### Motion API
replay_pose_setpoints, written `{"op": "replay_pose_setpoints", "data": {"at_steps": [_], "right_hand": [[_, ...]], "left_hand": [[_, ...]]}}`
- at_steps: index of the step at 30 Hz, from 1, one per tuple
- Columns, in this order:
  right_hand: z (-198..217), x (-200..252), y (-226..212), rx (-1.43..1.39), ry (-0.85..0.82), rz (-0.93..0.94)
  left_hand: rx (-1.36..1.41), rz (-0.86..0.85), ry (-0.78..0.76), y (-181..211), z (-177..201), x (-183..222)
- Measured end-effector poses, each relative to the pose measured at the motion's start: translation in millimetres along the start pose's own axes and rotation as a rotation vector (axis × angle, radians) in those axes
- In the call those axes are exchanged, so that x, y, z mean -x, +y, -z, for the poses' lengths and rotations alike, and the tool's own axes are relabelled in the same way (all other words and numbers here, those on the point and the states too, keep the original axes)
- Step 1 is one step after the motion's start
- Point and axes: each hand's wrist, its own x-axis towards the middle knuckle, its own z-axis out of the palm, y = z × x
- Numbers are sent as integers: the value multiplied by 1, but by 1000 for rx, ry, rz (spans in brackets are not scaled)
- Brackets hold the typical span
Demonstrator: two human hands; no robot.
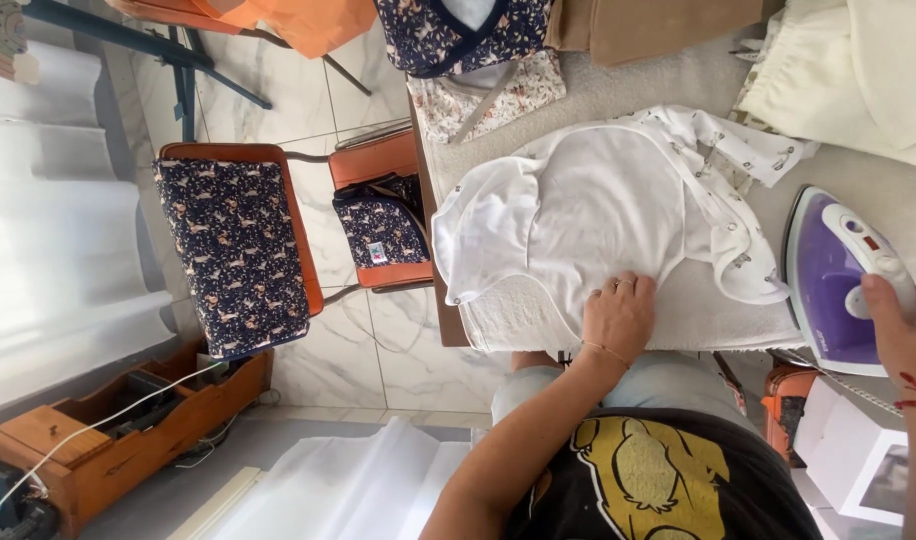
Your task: Ironing baby onesies with a steam iron and folding them neatly on a workspace table.
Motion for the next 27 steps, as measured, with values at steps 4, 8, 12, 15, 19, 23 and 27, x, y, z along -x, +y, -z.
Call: {"op": "replay_pose_setpoints", "data": {"at_steps": [4, 8, 12, 15, 19, 23, 27], "right_hand": [[2, -11, -23, -169, -77, 70], [-3, -18, -25, -84, -19, 143], [-3, -20, -29, 12, 29, 171], [-7, -21, -25, 40, 45, 182], [-7, -20, -27, -29, 32, 141], [-3, -19, -36, 45, 61, 159], [-1, -21, -41, -23, 51, 164]], "left_hand": [[294, 175, -238, 3, 9, -14], [176, 37, -39, 2, 4, -11], [116, -66, 82, 9, 0, -7], [102, 26, -110, 15, 14, -14], [104, 50, -35, 10, 5, -27], [79, 74, 104, 16, -15, -35], [521, 219, -205, 22, 7, -38]]}}
